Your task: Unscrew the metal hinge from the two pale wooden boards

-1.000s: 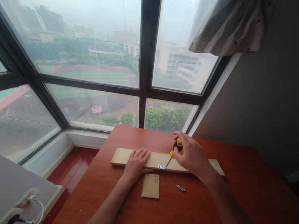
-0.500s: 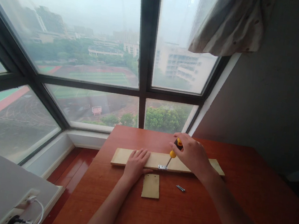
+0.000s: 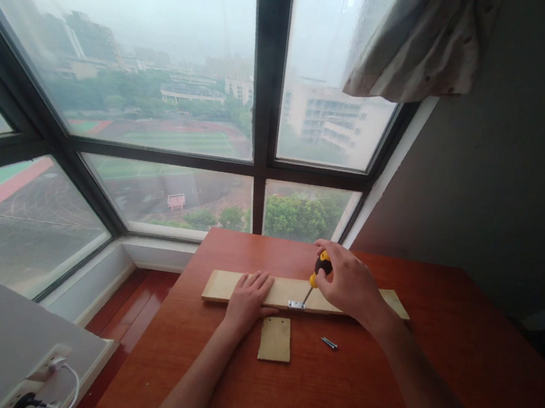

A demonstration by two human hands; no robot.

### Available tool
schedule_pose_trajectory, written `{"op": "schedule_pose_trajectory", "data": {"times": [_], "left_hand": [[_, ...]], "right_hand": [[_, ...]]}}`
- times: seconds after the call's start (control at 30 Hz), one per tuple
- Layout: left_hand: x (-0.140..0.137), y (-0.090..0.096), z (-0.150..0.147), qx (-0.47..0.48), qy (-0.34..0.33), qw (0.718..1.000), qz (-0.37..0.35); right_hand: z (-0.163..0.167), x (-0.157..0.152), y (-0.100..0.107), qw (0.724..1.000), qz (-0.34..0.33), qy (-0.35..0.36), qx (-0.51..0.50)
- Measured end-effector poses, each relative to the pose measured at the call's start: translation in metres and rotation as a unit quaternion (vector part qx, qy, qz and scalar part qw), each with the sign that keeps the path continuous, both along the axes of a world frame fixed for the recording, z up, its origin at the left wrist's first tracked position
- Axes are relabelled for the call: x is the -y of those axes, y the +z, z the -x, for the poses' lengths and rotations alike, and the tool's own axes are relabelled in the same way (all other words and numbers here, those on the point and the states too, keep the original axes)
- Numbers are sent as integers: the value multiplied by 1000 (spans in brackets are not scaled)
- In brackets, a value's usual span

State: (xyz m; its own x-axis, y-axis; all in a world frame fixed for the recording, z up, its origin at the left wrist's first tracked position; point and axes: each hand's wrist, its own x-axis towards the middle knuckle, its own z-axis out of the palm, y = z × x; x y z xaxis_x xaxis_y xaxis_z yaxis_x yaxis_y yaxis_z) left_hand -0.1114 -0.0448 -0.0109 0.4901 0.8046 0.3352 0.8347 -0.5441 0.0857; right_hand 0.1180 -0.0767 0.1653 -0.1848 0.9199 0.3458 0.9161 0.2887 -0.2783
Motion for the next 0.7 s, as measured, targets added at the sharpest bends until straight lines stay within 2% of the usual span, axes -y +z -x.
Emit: {"op": "schedule_pose_trajectory", "data": {"times": [0.27, 0.7], "left_hand": [[0, 0, 0, 1, 0, 1000, -3], [-1, -1, 0, 2, 1, 1000, 3]], "right_hand": [[2, -2, 1, 998, -6, -39, 40], [0, -3, -3, 1000, -13, -8, -4]]}}
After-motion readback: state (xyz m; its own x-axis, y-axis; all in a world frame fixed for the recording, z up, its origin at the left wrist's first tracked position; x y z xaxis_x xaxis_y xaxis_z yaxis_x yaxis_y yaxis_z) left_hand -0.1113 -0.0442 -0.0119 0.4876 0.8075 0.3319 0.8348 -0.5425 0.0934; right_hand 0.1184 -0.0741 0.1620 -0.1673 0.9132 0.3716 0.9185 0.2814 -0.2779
